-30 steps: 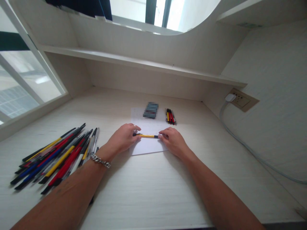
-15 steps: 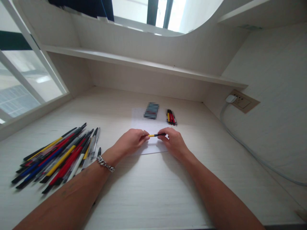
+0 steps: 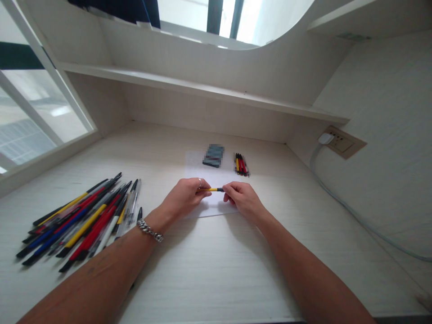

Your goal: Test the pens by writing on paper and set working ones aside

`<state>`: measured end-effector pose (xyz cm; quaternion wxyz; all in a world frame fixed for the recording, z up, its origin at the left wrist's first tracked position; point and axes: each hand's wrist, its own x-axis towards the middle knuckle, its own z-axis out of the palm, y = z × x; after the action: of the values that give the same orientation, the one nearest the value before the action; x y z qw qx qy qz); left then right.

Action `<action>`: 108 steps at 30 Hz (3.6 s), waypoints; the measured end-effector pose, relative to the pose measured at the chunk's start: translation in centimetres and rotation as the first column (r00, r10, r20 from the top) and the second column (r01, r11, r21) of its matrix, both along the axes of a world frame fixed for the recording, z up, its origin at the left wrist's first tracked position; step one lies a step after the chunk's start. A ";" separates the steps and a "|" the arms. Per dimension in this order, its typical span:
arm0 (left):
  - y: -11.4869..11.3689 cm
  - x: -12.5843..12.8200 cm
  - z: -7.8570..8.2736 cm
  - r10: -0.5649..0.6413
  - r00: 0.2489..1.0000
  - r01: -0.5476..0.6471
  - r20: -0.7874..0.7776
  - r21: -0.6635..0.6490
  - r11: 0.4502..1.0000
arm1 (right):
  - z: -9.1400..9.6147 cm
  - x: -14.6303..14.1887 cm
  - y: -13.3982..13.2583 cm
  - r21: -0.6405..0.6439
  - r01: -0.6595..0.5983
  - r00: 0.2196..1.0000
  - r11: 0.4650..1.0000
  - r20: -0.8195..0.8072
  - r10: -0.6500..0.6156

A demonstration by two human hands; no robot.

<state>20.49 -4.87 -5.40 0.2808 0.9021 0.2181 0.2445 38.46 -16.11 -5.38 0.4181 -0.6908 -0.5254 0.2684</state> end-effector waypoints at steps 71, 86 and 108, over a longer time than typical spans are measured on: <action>0.2 -0.4 0.3 -0.006 0.981 0.024 -0.195 0.091 0.996 | -0.5 0.2 0.0 0.137 0.044 0.998 0.990 0.036 -0.049; 0.2 -0.2 -0.2 -0.082 0.985 0.096 -0.154 0.087 0.992 | -1.5 0.3 0.4 0.274 0.114 0.989 0.955 -0.120 -0.083; 1.9 -1.4 0.0 0.068 0.959 -0.053 -0.276 0.062 0.997 | -1.7 3.4 0.3 0.186 0.186 0.982 0.965 -0.066 -0.177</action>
<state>19.09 -2.96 -5.39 0.2155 0.9276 0.2764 0.1295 41.89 -15.82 -7.12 0.5182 -0.6858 -0.4729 0.1937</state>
